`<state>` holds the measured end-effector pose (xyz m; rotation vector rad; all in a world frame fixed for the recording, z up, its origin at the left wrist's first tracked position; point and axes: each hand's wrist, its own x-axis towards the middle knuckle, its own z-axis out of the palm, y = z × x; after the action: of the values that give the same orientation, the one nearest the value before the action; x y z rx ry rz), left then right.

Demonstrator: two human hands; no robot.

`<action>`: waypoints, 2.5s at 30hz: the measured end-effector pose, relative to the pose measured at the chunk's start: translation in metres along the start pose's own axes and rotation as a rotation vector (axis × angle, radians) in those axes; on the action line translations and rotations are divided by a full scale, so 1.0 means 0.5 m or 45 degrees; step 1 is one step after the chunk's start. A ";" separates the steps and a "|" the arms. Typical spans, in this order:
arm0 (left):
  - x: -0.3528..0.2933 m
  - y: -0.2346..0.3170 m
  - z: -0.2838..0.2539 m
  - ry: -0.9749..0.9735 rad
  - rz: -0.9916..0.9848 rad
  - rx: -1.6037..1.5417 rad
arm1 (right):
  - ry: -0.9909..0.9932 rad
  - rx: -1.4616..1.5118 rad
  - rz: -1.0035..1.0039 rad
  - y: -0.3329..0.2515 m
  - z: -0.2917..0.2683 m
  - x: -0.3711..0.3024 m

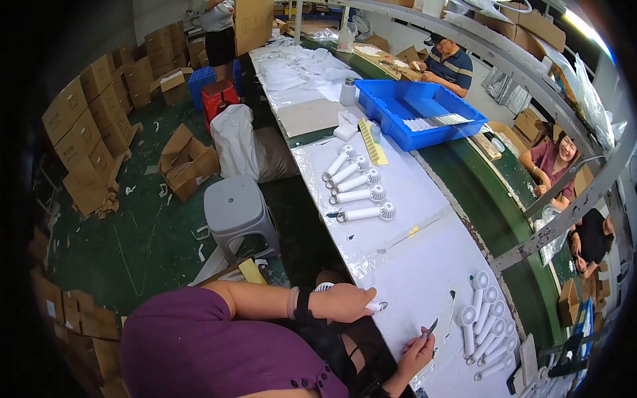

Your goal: Assembling the internal and external components of small handheld electric fans at a factory workstation.

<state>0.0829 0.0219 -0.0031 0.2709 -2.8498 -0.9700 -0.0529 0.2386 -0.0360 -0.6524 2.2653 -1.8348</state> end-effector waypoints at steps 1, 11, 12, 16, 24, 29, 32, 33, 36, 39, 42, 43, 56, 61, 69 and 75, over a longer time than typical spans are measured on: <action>0.000 -0.004 0.002 0.005 -0.018 -0.027 | -0.001 -0.005 -0.003 0.002 -0.001 0.001; 0.058 0.047 -0.011 -0.343 -0.114 -1.176 | 0.046 0.259 -0.034 -0.006 -0.003 0.015; 0.070 0.054 -0.008 -0.272 -0.021 -1.036 | -0.004 0.273 -0.071 -0.015 -0.001 0.018; 0.097 0.092 0.013 -0.094 -0.004 -0.940 | -0.043 0.270 -0.148 -0.042 0.021 0.018; 0.115 0.107 0.058 0.014 -0.137 -1.337 | -0.094 0.040 -0.164 -0.089 0.073 -0.009; 0.085 0.103 0.075 0.245 -0.226 -1.264 | -0.070 0.316 -0.043 -0.079 0.089 -0.018; 0.033 0.081 0.057 0.227 -0.175 -1.392 | 0.066 0.322 -0.046 -0.042 0.072 -0.002; 0.012 0.058 0.043 0.063 -0.114 -1.358 | 0.134 0.325 -0.044 -0.032 0.065 0.004; -0.055 -0.029 0.021 -0.480 -0.056 -1.240 | 0.281 0.355 -0.077 -0.008 0.036 0.010; -0.072 -0.123 0.060 -0.923 -0.290 -0.801 | 0.386 0.399 -0.093 0.011 0.036 0.017; -0.030 -0.256 0.145 -0.986 -0.299 -0.319 | 0.337 0.464 -0.076 0.023 0.035 0.016; 0.002 -0.269 0.166 -1.082 -0.378 -0.184 | 0.267 0.513 -0.075 0.027 0.030 0.015; 0.261 -0.297 0.566 -1.017 0.910 0.598 | 0.271 0.567 0.178 -0.015 0.029 0.009; 0.292 -0.282 0.647 -1.043 1.047 0.464 | 0.253 0.528 0.245 -0.036 0.033 0.003; 0.311 -0.262 0.703 -1.029 1.128 0.285 | 0.304 0.446 0.338 -0.051 0.033 0.005; 0.312 -0.284 0.697 -0.987 1.100 0.220 | 0.290 0.459 0.335 -0.055 0.043 0.014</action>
<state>-0.1098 0.0854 -0.3564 -1.4918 -3.0717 -0.7028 -0.0444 0.2123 -0.0139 -0.0874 1.9427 -2.1852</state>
